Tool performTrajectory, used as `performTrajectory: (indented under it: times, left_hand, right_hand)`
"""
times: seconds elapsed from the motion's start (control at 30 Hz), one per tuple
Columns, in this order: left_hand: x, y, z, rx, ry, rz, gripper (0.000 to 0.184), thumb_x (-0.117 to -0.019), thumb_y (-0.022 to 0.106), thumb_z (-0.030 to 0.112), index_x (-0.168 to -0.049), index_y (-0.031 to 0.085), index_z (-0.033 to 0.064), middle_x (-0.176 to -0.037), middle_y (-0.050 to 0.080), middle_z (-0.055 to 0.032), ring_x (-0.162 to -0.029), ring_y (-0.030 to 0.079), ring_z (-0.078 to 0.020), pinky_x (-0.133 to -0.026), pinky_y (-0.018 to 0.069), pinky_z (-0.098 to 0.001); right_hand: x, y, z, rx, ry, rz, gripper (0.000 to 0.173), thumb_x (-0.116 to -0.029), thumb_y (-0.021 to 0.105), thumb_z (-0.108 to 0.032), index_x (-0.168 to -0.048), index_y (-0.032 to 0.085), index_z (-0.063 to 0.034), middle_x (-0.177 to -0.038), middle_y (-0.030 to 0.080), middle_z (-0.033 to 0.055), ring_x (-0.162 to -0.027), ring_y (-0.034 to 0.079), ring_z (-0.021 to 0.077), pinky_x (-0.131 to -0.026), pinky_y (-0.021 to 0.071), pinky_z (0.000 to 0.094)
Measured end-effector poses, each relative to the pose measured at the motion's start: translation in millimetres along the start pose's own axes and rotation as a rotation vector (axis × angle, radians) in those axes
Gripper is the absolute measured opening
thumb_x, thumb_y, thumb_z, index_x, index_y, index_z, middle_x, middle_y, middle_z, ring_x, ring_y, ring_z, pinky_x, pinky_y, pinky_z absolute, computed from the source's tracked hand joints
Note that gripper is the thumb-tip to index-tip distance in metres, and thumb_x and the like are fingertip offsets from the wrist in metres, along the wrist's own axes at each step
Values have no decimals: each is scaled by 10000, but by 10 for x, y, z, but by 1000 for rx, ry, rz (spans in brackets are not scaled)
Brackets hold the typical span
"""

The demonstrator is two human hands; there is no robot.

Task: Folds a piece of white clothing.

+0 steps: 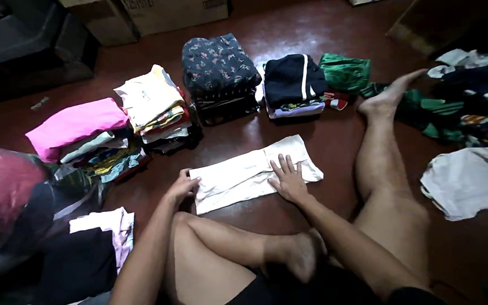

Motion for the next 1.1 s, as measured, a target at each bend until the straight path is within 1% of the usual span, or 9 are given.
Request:
performTrajectory:
  times: [0.1,0.2,0.3,0.4,0.57,0.8,0.87,0.97,1.1]
  left_hand:
    - [-33,173,29,-161,132,-160,1274,-783,852,105,-1619,-89,303,-1528,457,-198,-1129,690,-309,-868,623,-492]
    - [-38,238,132,-266,221,-174,1103,-781,827,89,-1620,165,361,-1526,481,-143,-1131,675,-283,-869,608,-477]
    - [65,223,380,-82,290,-187,746,-834,775,68,-1494,462,219,-1325,641,-132,-1066,696,-246,-870,615,-424]
    - [244,383,413,129,294,-310,766,-842,759,240,-1526,418,210,-1271,647,-138,-959,703,-241,-776,621,-412]
    - [627,580,552,435,376,-570,1011,-859,706,617,-1645,183,255,-1576,425,-149,-1298,580,-321,-935,583,-541]
    - [522,579,636,454,456,-646,817,-975,500,598,-1650,159,288,-1623,378,-167,-1324,550,-454,-993,533,-641]
    - [479,503,676,426,474,-584,739,-1013,428,580,-1639,198,262,-1591,430,-170,-1261,612,-423,-987,556,-587]
    - [449,421,669,434,454,-513,680,-1021,431,561,-1602,303,231,-1521,511,-167,-1189,657,-405,-922,590,-583]
    - [331,457,565,340,424,-534,748,-990,509,571,-1587,319,162,-1418,595,-197,-1133,683,-395,-898,602,-556]
  right_hand:
    - [-73,22,60,-4,3,7,762,-981,246,-752,-1633,281,-358,-1732,140,72,-1597,51,349,-1206,12,740]
    - [-90,-66,112,11,39,0,757,-967,344,-730,-1624,308,-356,-1735,112,85,-1594,9,375,-1172,-9,787]
    - [-86,-483,-412,-144,45,95,709,-935,588,-562,-1522,513,-172,-1681,226,222,-1559,120,475,-1192,98,758]
    - [81,-539,-1336,-709,59,-23,803,-949,613,-595,-1549,449,-88,-1646,342,167,-1532,307,321,-1246,300,513]
    - [-110,-193,-2239,-1200,235,-244,1059,-759,867,-496,-1571,348,-57,-1415,590,193,-1263,612,283,-1073,511,496]
    - [-335,8,-1757,-1189,260,-207,309,-929,721,-163,-1226,696,-81,-1029,762,107,-915,738,210,-859,608,465]
    - [-362,-192,-1506,-1188,271,-178,261,-974,682,-163,-1224,696,-92,-988,755,101,-834,723,197,-773,596,439]
    - [-443,-400,-1034,-1141,263,-93,209,-981,690,-196,-1164,723,-101,-1024,749,93,-890,722,209,-841,600,477]
    - [-506,-374,-388,-709,366,-5,341,-934,739,-264,-1218,700,-79,-1021,734,160,-919,708,324,-847,565,594]
Point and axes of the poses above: each hand's wrist, its own x-axis away from the middle knuckle, its own y-axis out of the palm, z = x × y, the point moved 10 cm from there along -x, towards the middle knuckle
